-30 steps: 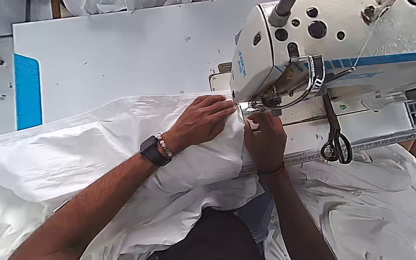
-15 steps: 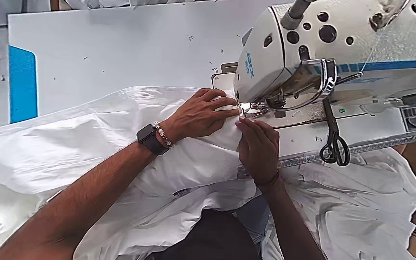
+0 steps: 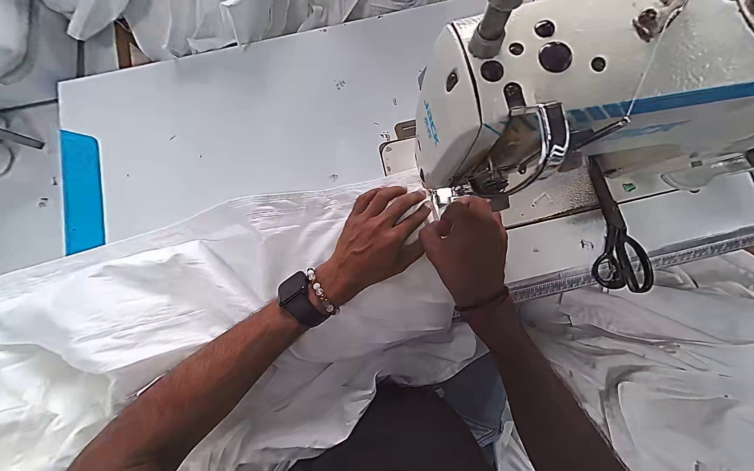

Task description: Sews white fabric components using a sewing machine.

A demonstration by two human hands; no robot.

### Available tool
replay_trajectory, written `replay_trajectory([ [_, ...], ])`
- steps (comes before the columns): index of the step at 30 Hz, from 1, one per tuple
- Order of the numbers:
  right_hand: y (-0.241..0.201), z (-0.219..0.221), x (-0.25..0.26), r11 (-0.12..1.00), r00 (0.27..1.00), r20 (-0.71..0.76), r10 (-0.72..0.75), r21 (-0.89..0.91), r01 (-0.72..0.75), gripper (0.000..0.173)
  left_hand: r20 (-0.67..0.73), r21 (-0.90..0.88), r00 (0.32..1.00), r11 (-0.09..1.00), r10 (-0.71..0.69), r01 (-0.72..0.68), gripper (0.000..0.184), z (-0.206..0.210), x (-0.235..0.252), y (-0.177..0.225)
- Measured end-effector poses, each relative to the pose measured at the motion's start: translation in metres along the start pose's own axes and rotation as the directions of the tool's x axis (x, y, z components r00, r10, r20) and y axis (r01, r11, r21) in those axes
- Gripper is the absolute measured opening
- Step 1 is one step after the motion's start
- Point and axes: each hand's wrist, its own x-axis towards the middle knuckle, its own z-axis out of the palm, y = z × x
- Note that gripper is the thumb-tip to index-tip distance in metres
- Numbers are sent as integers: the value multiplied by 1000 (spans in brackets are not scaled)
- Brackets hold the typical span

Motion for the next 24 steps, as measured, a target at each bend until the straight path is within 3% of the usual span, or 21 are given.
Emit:
replay_trajectory([
  [2,-2,-3,-9,990,999,-3,42,135,-41,17,2,-29,1000,999,25,-25,41,-1,-1,-5],
  [4,4,-2,-37,932,993,66,95,344,-113,44,12,-39,1000,999,29,-28,40,0,0,-6],
  [5,6,0,-56,894,987,108,116,422,-151,48,10,-29,1000,999,24,-24,40,0,0,-5],
  [8,6,-4,-92,797,981,115,157,572,-195,39,-26,18,999,1000,22,-22,36,0,2,-2],
  [15,13,-9,-71,850,989,39,144,508,-143,39,-99,126,988,987,114,-101,28,-1,10,-1],
  [19,15,-11,-81,852,972,153,179,469,-231,49,-36,97,999,995,31,-27,31,2,1,10],
  [24,11,-24,-98,793,982,140,130,580,-187,41,11,94,1000,996,-9,8,36,1,-3,5],
])
